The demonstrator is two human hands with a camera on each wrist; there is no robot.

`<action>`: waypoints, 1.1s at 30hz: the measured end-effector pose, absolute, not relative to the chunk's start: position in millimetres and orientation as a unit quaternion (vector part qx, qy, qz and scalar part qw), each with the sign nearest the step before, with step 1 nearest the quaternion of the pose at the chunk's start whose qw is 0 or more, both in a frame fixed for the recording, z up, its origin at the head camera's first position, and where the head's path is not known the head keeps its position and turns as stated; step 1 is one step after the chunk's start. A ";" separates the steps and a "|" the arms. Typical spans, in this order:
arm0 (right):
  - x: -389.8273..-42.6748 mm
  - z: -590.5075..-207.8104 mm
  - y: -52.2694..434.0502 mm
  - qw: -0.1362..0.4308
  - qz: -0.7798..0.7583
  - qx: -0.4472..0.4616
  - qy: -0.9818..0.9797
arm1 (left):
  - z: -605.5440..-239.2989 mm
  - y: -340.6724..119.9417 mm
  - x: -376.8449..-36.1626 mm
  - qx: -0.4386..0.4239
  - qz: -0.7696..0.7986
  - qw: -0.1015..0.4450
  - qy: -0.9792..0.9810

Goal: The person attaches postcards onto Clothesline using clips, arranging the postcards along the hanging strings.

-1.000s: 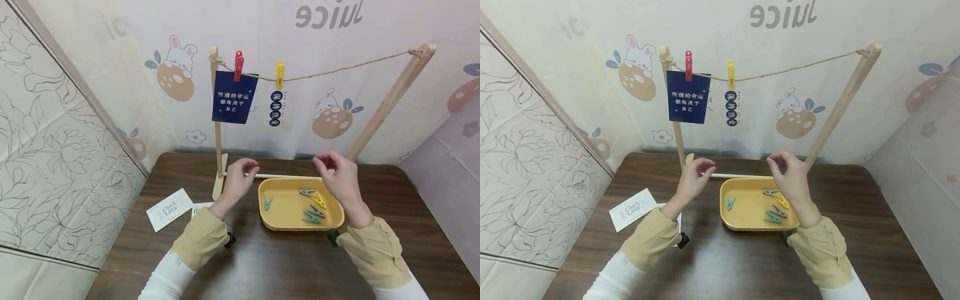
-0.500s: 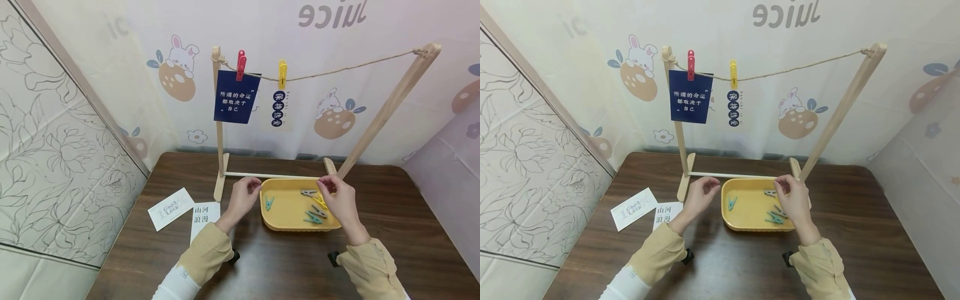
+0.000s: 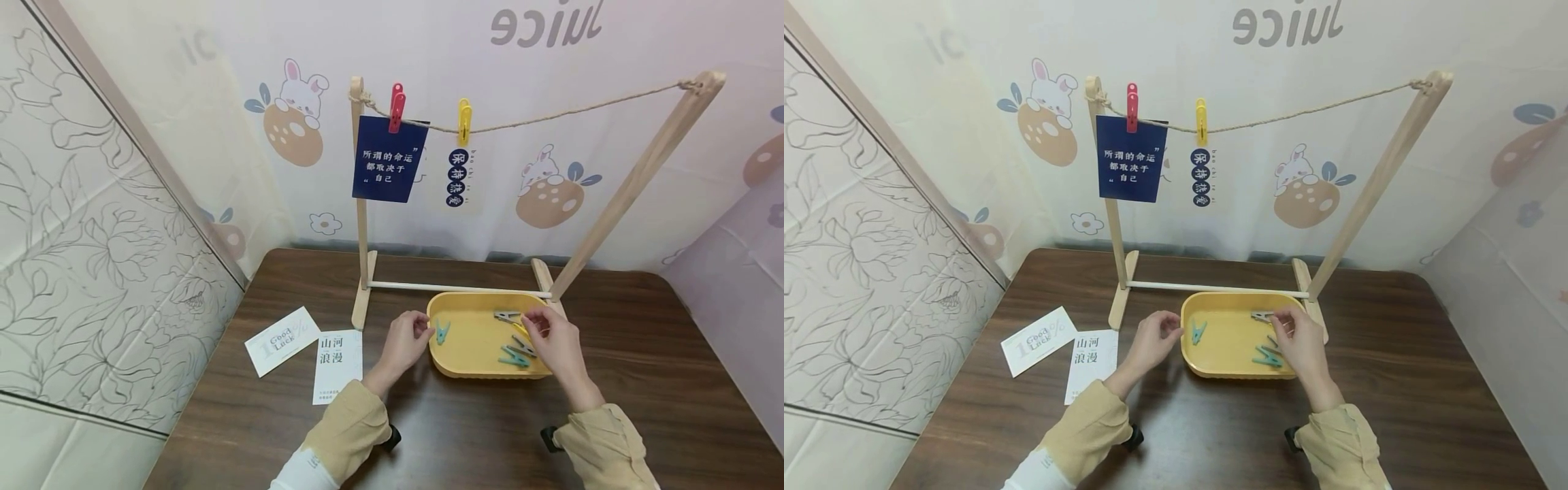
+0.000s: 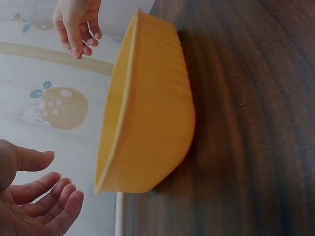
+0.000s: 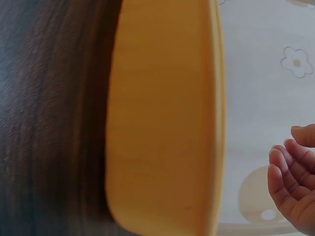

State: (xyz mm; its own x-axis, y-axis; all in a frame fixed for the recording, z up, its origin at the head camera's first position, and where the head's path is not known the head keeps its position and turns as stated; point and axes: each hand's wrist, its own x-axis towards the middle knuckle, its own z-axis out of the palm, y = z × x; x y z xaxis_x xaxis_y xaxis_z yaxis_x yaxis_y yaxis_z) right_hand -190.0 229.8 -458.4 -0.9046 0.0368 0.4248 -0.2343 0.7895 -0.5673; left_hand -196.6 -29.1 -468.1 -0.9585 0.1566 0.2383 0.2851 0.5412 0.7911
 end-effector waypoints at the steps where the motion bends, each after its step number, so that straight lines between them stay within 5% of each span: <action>1: -190.6 -460.8 230.9 0.207 0.320 0.052 -0.923 | -470.0 -28.7 -195.9 -0.123 -0.459 0.068 -0.878; 33: -214.1 -504.5 246.7 0.014 0.225 0.081 -0.971 | -505.9 -20.1 -186.1 -0.057 -0.474 0.018 -0.879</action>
State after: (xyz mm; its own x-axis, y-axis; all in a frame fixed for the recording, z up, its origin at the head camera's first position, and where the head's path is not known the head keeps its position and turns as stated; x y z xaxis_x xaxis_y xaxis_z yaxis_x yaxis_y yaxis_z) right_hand -214.1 246.7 -504.5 -0.9866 -0.1505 0.0632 -0.1629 0.8860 -0.4341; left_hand -186.1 -20.1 -505.9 -0.9929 0.0829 0.0850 0.1166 0.5451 0.8302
